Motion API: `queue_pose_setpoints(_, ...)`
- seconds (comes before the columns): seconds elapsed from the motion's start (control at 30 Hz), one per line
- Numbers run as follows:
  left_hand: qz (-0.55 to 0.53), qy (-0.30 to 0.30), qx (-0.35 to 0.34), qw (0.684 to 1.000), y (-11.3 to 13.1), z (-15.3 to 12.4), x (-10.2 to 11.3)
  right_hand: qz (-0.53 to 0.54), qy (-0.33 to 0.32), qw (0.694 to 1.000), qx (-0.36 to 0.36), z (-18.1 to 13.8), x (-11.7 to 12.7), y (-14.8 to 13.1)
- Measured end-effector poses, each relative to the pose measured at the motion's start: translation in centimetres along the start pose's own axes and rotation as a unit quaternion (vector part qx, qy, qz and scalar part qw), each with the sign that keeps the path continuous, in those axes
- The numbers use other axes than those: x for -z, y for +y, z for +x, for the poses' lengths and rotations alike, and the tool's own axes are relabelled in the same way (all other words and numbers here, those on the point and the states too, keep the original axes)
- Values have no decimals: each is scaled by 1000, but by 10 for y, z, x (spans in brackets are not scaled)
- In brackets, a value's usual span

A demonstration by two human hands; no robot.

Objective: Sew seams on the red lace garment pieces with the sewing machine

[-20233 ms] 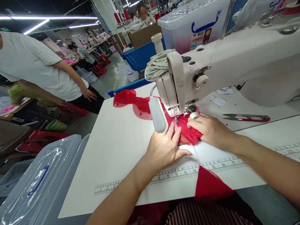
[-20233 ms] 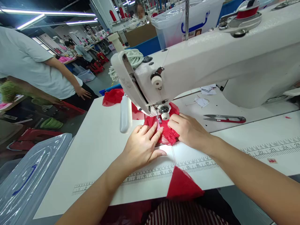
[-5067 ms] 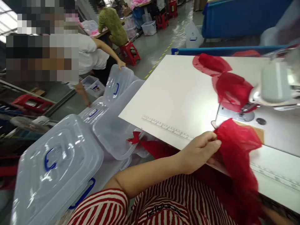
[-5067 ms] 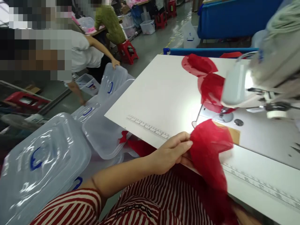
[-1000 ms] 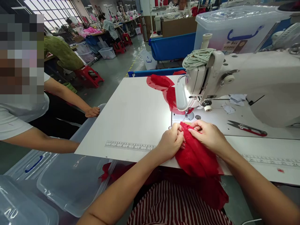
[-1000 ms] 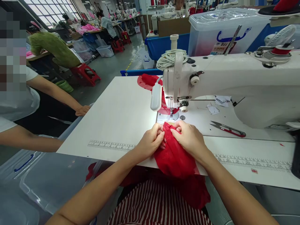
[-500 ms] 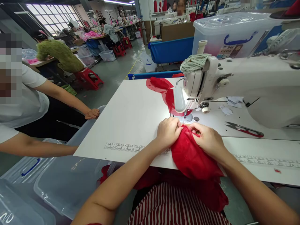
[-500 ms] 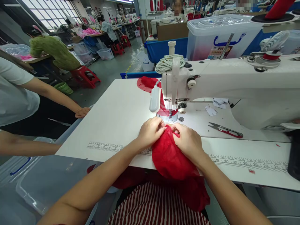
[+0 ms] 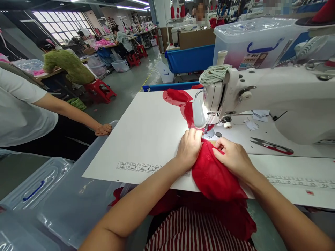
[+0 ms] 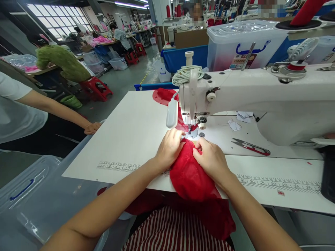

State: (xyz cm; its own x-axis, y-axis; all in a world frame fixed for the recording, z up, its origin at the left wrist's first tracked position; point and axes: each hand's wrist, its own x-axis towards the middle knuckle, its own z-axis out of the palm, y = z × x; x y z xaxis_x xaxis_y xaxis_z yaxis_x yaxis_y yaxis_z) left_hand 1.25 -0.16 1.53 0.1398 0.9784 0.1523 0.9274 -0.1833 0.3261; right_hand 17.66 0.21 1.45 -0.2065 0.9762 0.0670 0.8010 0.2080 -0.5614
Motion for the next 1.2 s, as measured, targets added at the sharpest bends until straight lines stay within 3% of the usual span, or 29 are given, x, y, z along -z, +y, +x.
queue_pose_setpoints(0.1, -126, 6, -60, 990, 3, -5, 4, -6, -6, 1000, -8, -1, -1, -1)
queue_pose_setpoints(0.2, -224, -53, -38, 972, 11, -9, 5, -18, -20, 999, -21, -2, -2, -1)
queue_pose_setpoints(0.3, -213, -71, 12, 974, 15, -11, 2, -10, -12, 1000, -13, -4, -4, 1)
queue_pose_setpoints(0.53, -272, -22, -39, 961, -3, -13, -6, 65, 7, 998, 0, -5, -5, 6)
queue_pose_setpoints(0.7, -294, -42, -86, 951, -10, -12, -7, 127, -56, 990, -33, 3, -1, 6)
queue_pose_setpoints(0.8, -306, -36, -76, 948, -9, -11, -7, 214, -80, 973, -43, 8, 1, 8)
queue_pose_setpoints(0.9, -320, -26, -72, 944, -9, -12, -8, 226, -9, 974, -12, 12, 3, 11)
queue_pose_setpoints(1.0, -331, -26, -67, 941, -9, -12, -9, 150, 99, 983, 44, 9, 8, 10)
queue_pose_setpoints(1.07, -337, -35, -62, 939, -9, -11, -10, 110, 130, 980, 101, 6, 10, 5)
queue_pose_setpoints(1.2, -333, -55, -50, 940, -8, -7, -4, 140, -1, 976, 165, 2, 4, -2)
